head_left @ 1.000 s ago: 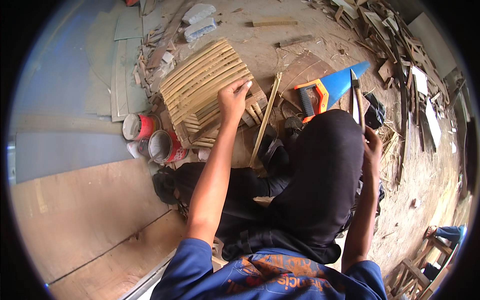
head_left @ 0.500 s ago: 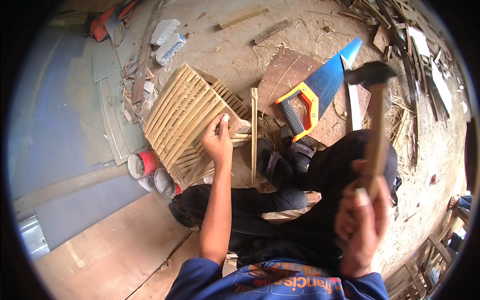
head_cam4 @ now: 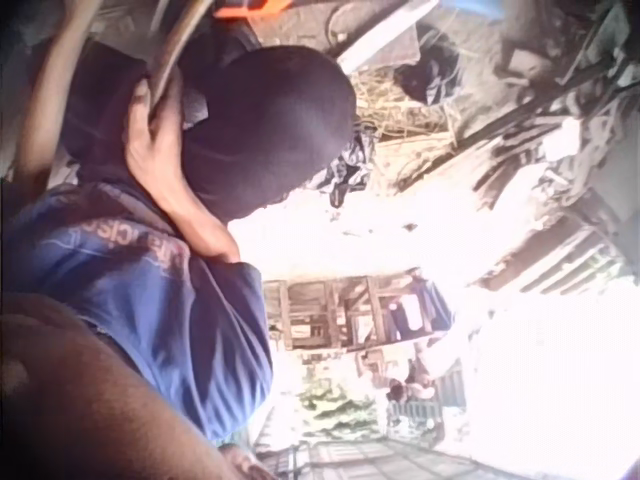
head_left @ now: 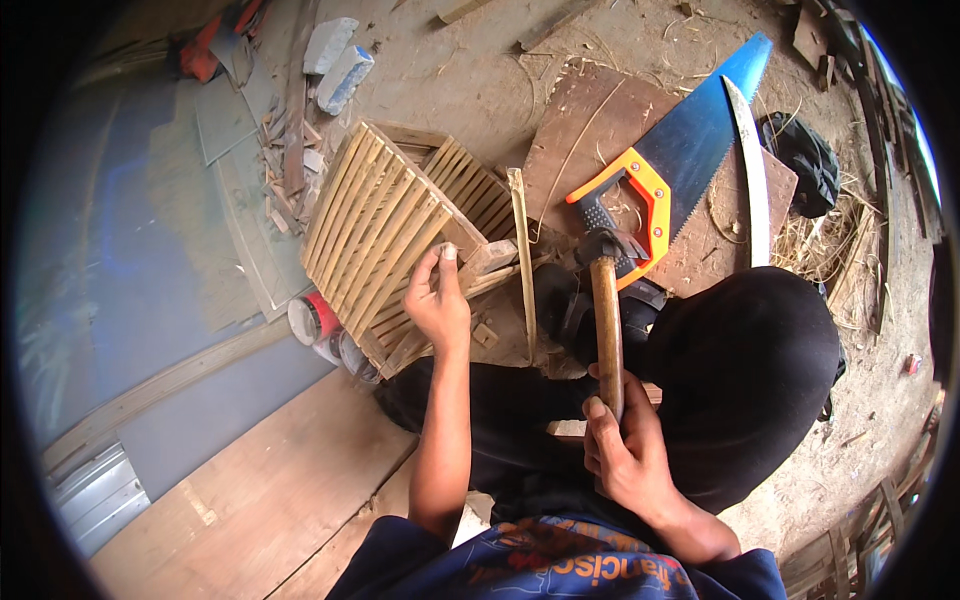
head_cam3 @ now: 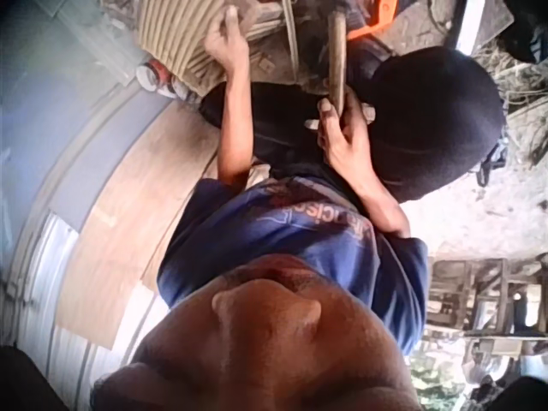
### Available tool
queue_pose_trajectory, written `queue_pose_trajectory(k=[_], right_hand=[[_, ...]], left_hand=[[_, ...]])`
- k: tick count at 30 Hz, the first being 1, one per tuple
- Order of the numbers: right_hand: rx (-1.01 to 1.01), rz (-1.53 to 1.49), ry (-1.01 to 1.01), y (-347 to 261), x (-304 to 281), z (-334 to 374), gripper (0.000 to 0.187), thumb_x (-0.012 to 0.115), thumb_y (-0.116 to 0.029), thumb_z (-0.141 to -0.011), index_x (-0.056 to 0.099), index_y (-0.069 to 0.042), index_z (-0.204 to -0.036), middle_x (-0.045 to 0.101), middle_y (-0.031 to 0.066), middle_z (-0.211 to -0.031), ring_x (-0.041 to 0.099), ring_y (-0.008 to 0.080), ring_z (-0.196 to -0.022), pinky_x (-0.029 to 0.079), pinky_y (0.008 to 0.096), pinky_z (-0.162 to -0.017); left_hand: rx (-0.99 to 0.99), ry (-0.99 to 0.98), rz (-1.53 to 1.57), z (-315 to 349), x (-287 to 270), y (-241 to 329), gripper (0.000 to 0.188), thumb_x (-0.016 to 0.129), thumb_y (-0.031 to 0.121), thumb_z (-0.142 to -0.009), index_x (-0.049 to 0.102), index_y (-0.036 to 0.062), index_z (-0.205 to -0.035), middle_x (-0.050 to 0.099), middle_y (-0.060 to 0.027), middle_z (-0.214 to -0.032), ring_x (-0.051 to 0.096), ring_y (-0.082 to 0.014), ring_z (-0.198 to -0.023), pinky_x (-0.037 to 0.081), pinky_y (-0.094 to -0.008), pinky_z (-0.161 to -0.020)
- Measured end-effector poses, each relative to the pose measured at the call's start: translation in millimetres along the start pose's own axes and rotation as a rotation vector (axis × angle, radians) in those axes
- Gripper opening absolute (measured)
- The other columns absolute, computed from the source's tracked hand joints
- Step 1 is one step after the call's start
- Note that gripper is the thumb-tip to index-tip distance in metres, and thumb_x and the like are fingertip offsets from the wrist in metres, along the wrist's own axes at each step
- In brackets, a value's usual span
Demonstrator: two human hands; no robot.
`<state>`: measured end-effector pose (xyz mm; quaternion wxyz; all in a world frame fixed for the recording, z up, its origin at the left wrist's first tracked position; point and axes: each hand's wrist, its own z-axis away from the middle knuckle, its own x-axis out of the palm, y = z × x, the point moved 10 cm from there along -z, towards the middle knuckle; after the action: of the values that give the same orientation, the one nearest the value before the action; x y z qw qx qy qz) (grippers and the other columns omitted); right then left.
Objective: The person assembles a small wooden stool by cutting thin wooden strips to size, filing edges, and nailing them into place. They use a hand saw, metal file, hammer, and nails to construct the slatted seat and frame.
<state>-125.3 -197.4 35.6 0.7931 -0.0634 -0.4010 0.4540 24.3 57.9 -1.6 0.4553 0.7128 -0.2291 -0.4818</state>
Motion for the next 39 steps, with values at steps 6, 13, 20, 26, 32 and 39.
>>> queue_pose_trajectory(k=[6,13,20,26,32,39], right_hand=[[-0.009,0.078,-0.009,7,3,-2,0.04,0.049,-0.021,-0.108,0.038,-0.005,-0.143,0.045,-0.0046,-0.074,0.041,0.0023,-0.055,0.036,0.0203,-0.048],[-0.163,0.477,0.045,9,7,-15,0.04,0.051,-0.023,-0.107,0.042,-0.001,-0.139,0.052,0.0039,-0.071,0.054,0.0096,-0.058,0.045,0.027,-0.052],[-0.603,0.929,0.014,-41,73,-18,0.035,0.054,-0.01,-0.102,0.043,0.006,-0.131,0.063,0.0309,-0.085,0.064,0.0504,-0.076,0.049,0.0527,-0.064],[-0.664,1.148,-0.027,-29,96,-33,0.041,0.051,-0.017,-0.102,0.04,0.006,-0.134,0.064,0.0322,-0.092,0.065,0.0519,-0.082,0.052,0.0588,-0.069],[-0.625,1.249,0.059,-20,94,-35,0.042,0.057,-0.012,-0.099,0.044,0.007,-0.134,0.065,0.0308,-0.093,0.065,0.0502,-0.082,0.053,0.0547,-0.07],[-0.554,1.27,0.035,-15,91,-39,0.042,0.056,-0.015,-0.1,0.042,0.001,-0.136,0.065,0.0295,-0.096,0.065,0.051,-0.079,0.053,0.0574,-0.067]], left_hand=[[0.12,0.0,-0.046,0,-7,-7,0.022,0.07,0.011,-0.096,0.071,-0.0076,-0.108,0.072,-0.0066,-0.095,0.064,-0.0098,-0.088,0.051,-0.0256,-0.08],[0.223,-0.007,-0.059,3,0,14,0.015,0.073,0.007,-0.092,0.073,-0.0058,-0.1,0.07,-0.0097,-0.095,0.065,-0.0181,-0.088,0.051,-0.0301,-0.08],[0.331,0.002,-0.136,1,1,29,0.012,0.072,0.002,-0.087,0.071,-0.0069,-0.095,0.069,-0.0126,-0.095,0.067,-0.0273,-0.086,0.053,-0.0357,-0.077],[0.352,-0.011,-0.217,0,5,20,0.015,0.07,0.006,-0.088,0.074,-0.0018,-0.1,0.071,-0.0142,-0.103,0.068,-0.031,-0.091,0.054,-0.0384,-0.081],[0.316,-0.03,-0.202,-1,6,13,0.018,0.068,0.005,-0.089,0.075,-0.0006,-0.104,0.071,-0.0157,-0.106,0.068,-0.0336,-0.094,0.054,-0.0397,-0.082],[0.398,-0.024,-0.241,5,5,30,0.017,0.071,0.006,-0.087,0.074,-0.0028,-0.101,0.071,-0.0164,-0.102,0.069,-0.0332,-0.091,0.053,-0.0398,-0.079]])
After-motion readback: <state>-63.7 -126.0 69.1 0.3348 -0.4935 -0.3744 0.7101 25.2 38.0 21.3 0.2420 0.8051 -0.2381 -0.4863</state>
